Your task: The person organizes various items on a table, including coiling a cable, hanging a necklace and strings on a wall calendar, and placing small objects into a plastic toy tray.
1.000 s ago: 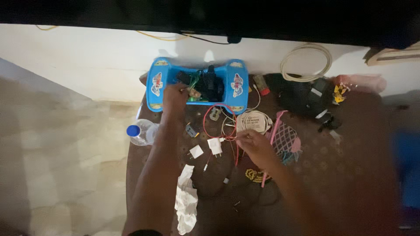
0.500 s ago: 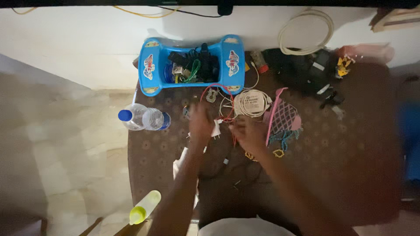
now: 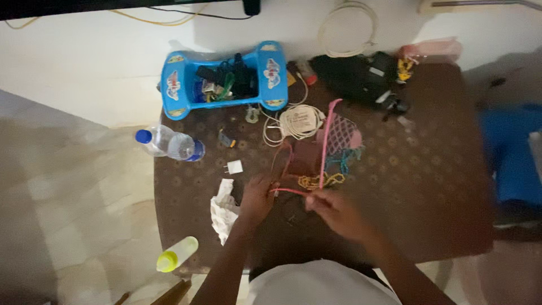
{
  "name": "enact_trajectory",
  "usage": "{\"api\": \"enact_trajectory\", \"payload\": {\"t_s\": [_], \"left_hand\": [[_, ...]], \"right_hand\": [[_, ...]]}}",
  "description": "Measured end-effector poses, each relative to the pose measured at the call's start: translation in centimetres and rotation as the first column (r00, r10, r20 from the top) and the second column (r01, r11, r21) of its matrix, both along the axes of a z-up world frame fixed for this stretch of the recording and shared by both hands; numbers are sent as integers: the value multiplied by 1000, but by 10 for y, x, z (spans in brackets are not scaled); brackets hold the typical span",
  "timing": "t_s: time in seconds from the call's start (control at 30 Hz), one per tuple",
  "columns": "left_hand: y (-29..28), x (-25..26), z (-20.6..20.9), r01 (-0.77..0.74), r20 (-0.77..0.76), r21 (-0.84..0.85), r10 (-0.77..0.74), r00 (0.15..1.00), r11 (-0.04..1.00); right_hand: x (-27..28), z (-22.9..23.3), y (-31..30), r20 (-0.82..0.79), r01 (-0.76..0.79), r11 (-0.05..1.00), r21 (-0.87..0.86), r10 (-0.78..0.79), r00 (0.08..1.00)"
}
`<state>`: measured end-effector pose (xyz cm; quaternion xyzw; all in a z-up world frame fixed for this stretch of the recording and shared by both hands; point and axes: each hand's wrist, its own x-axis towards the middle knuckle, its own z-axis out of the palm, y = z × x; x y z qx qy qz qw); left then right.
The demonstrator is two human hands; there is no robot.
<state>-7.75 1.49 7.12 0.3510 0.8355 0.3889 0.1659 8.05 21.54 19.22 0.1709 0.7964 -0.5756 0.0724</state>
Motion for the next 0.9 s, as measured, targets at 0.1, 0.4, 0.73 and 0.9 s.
{"api": "enact_trajectory", "payload": {"t_s": [0.1, 0.4, 0.73, 0.9], "left_hand": [[0, 17, -3, -53, -31, 78, 55, 998, 996], [27, 63, 47, 56, -93, -363, -96, 991, 930], [15, 70, 0, -44, 68, -499, 90, 994, 866], [8, 74, -23, -126, -88, -516, 94, 992, 847]], "right_hand": [[27, 26, 22, 19, 199, 980, 19, -200, 980], [78, 80, 57, -112, 316, 670, -672, -514, 850], [143, 67, 124, -12, 610, 542, -578, -754, 657], [163, 40, 136, -176, 630, 645, 433, -624, 761]]}}
